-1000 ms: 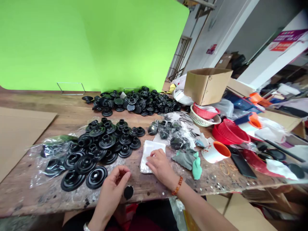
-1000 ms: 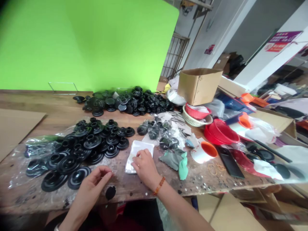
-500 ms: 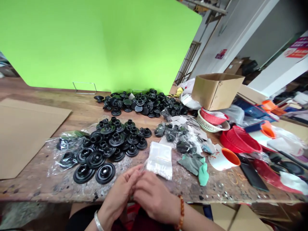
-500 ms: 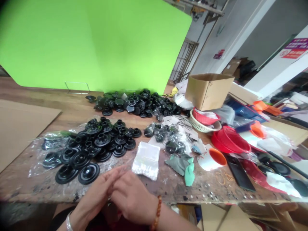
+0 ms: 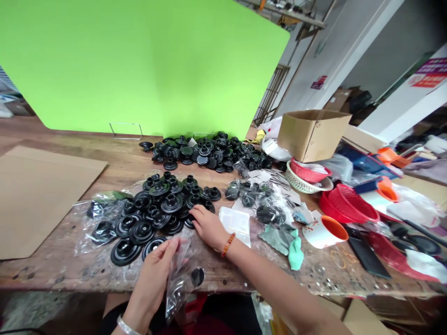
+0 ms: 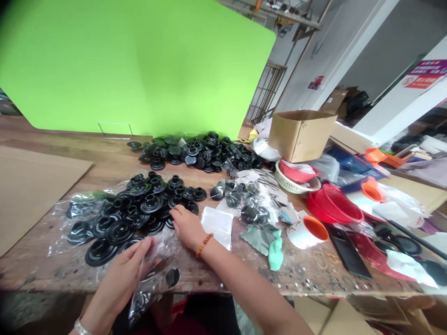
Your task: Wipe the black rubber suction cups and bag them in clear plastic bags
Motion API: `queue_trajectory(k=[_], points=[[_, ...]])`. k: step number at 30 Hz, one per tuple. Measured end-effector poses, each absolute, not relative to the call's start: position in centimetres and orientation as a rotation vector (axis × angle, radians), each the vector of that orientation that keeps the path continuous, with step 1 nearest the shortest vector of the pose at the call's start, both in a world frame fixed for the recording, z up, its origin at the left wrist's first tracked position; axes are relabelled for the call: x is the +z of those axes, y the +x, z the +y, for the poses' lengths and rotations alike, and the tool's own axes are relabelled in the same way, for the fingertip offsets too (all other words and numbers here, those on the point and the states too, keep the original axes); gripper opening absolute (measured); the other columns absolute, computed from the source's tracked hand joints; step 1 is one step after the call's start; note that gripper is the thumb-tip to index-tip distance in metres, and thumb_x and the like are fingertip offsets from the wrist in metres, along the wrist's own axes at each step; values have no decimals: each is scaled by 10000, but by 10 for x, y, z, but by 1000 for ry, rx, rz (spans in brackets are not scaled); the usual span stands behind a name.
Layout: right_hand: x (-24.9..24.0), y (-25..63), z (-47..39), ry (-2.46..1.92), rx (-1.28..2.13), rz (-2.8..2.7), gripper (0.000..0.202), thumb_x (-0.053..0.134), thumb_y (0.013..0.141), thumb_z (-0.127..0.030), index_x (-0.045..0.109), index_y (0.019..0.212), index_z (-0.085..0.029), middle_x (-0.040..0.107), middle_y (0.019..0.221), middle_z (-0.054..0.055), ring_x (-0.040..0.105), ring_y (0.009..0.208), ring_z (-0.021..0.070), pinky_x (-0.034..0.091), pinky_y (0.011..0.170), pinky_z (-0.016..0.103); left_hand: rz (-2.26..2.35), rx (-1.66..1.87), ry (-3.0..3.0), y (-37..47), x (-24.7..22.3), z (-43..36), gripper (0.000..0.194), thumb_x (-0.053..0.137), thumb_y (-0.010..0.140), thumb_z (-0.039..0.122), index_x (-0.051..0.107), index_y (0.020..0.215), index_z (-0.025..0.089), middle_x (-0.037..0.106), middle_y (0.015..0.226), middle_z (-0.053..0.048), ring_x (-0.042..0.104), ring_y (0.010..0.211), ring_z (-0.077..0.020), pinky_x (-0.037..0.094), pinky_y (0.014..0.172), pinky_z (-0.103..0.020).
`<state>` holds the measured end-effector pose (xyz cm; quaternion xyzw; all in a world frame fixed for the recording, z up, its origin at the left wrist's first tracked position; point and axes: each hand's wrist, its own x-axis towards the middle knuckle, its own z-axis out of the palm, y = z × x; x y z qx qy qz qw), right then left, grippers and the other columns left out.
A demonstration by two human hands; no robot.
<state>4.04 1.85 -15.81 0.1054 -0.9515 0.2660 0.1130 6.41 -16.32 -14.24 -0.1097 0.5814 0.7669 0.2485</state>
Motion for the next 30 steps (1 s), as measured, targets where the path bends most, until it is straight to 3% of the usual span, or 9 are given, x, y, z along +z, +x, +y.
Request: queue_trajectory(k=[6, 9, 11, 15, 18, 21, 24, 28, 30], points=[[-145, 73, 4, 255, 1016, -2802, 185, 508, 882, -136, 626, 1020, -171, 599, 1023, 81, 578, 934, 186, 479, 849, 318, 1708, 2097, -185, 59, -137, -170, 408, 749, 664, 498, 731, 892, 160, 614, 659, 18, 577, 638, -145, 556, 614, -261], [-132, 89, 4, -13, 1471, -2559, 267, 393, 964, -237, 651, 991, -173, 646, 975, 75, 594, 871, 165, 485, 798, 302, 1765, 2021, -123, 61, -135, -168, 383, 735, 675, 496, 735, 870, 167, 599, 641, 23, 581, 628, -154, 558, 626, -277], [-123, 96, 3, -147, 1808, -2414, 258, 453, 944, -298, 631, 1086, -176, 666, 975, 63, 609, 821, 155, 494, 722, 276, 1760, 1942, -57, 65, -135, -166, 359, 712, 709, 483, 730, 880, 168, 584, 633, 26, 575, 611, -150, 561, 630, -287], [-111, 109, 1, -179, 1926, -2415, 129, 615, 801, -182, 687, 907, -172, 679, 803, 11, 602, 733, 144, 467, 682, 246, 1665, 1964, 109, 71, -136, -161, 393, 686, 757, 448, 660, 1076, 220, 667, 892, -23, 639, 754, -183, 573, 700, -326], [-109, 117, 1, -216, 1734, -2448, 120, 568, 832, -169, 674, 776, -171, 654, 738, 1, 569, 694, 132, 429, 655, 232, 1717, 1967, 264, 71, -133, -161, 549, 793, 655, 333, 624, 1172, 260, 686, 1061, -48, 650, 941, -227, 554, 799, -327], [-111, 124, 2, -108, 1602, -2544, 236, 539, 889, -243, 618, 679, -169, 564, 638, -22, 498, 622, 110, 370, 598, 220, 1883, 1840, 238, 69, -126, -161, 328, 741, 701, 369, 736, 996, 226, 747, 955, -56, 668, 895, -230, 532, 799, -298], [-114, 128, 1, -44, 1555, -2576, 351, 481, 936, -287, 573, 620, -165, 497, 597, -26, 453, 589, 104, 334, 571, 227, 1985, 1794, 163, 70, -122, -158, 267, 706, 713, 444, 759, 809, 202, 749, 759, -34, 657, 716, -208, 513, 661, -266], [-118, 133, -6, -101, 1750, -2329, 158, 555, 887, -228, 646, 768, -179, 594, 780, 13, 548, 768, 135, 402, 705, 239, 1960, 1721, 127, 76, -128, -152, 325, 665, 738, 517, 669, 737, 192, 553, 444, 47, 460, 410, -121, 329, 417, -206], [-121, 134, -9, -237, 2054, -2123, 119, 624, 841, -265, 616, 761, -177, 564, 728, -4, 522, 671, 112, 398, 609, 214, 1923, 1706, 157, 78, -133, -150, 334, 651, 755, 520, 644, 724, 187, 554, 468, 42, 444, 421, -117, 309, 423, -204]])
